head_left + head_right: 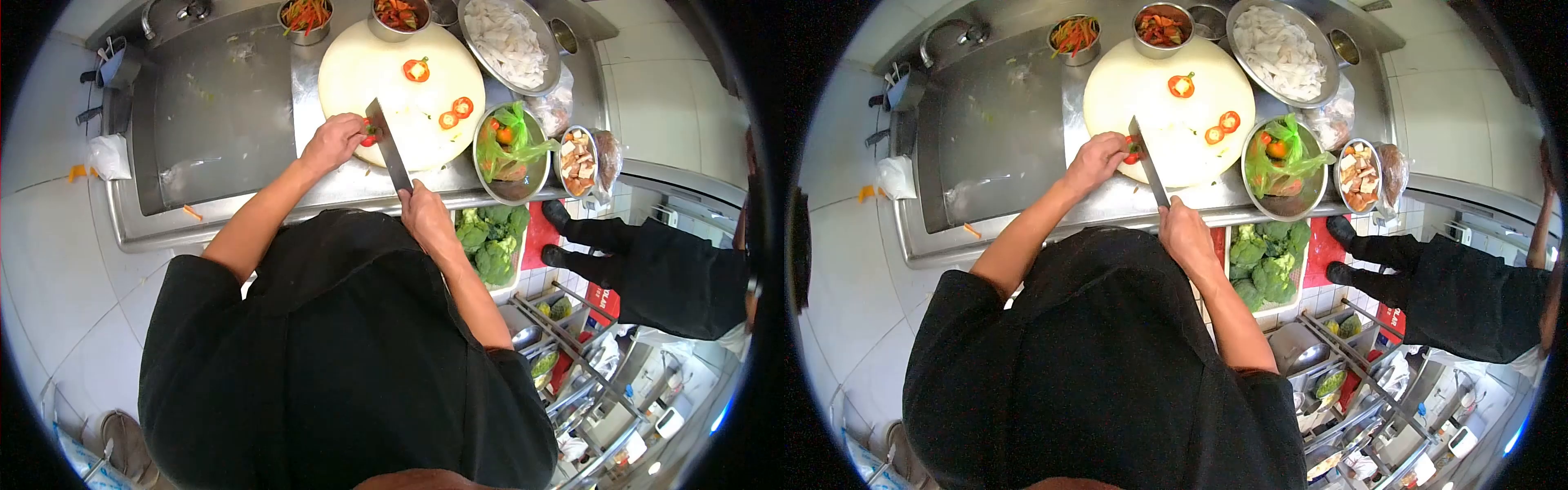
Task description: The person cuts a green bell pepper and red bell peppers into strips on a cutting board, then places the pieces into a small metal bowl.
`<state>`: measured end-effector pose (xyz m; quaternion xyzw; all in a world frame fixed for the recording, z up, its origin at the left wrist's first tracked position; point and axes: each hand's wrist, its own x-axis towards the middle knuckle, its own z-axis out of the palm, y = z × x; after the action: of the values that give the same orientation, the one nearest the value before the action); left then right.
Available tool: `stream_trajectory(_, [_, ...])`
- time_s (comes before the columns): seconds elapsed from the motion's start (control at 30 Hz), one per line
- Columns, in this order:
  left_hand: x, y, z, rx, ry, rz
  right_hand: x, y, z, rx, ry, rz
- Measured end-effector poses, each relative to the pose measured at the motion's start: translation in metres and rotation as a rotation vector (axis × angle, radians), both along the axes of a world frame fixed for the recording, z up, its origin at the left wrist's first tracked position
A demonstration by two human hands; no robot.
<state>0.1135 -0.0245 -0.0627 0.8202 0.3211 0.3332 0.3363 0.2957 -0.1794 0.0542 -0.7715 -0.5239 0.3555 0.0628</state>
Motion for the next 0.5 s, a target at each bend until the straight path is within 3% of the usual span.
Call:
stream_trajectory(0.17, [0.001, -0.001, 0.001, -0.047, 0.014, -0.023, 0.001, 0.018, -0.029, 0.089, 0.008, -0.006])
stream_trajectory(0.2, [-0.001, 0.002, -0.004, -0.084, 0.026, -0.065, 0.006, 0.021, -0.026, 0.019, 0.012, -0.032])
stream_trajectory(0.3, [0.007, -0.012, 0.025, -0.088, 0.063, 0.094, 0.02, 0.018, -0.013, -0.084, 0.255, -0.239])
stream_trajectory(0.33, [0.006, -0.011, 0.021, 0.031, 0.185, 0.09, 0.016, 0.02, 0.02, -0.123, 0.296, -0.304])
stream_trajectory(0.43, [0.007, -0.004, 0.019, -0.045, 0.24, 0.091, 0.032, 0.009, 0.008, 0.127, 0.104, -0.163])
stream_trajectory(0.47, [0.005, -0.002, 0.013, -0.012, 0.141, 0.158, 0.033, 0.008, 0.007, 0.095, -0.096, -0.124])
stream_trajectory(0.5, [0.001, 0.0, 0.011, -0.186, 0.066, 0.188, 0.034, 0.01, 0.006, 0.117, -0.143, -0.113])
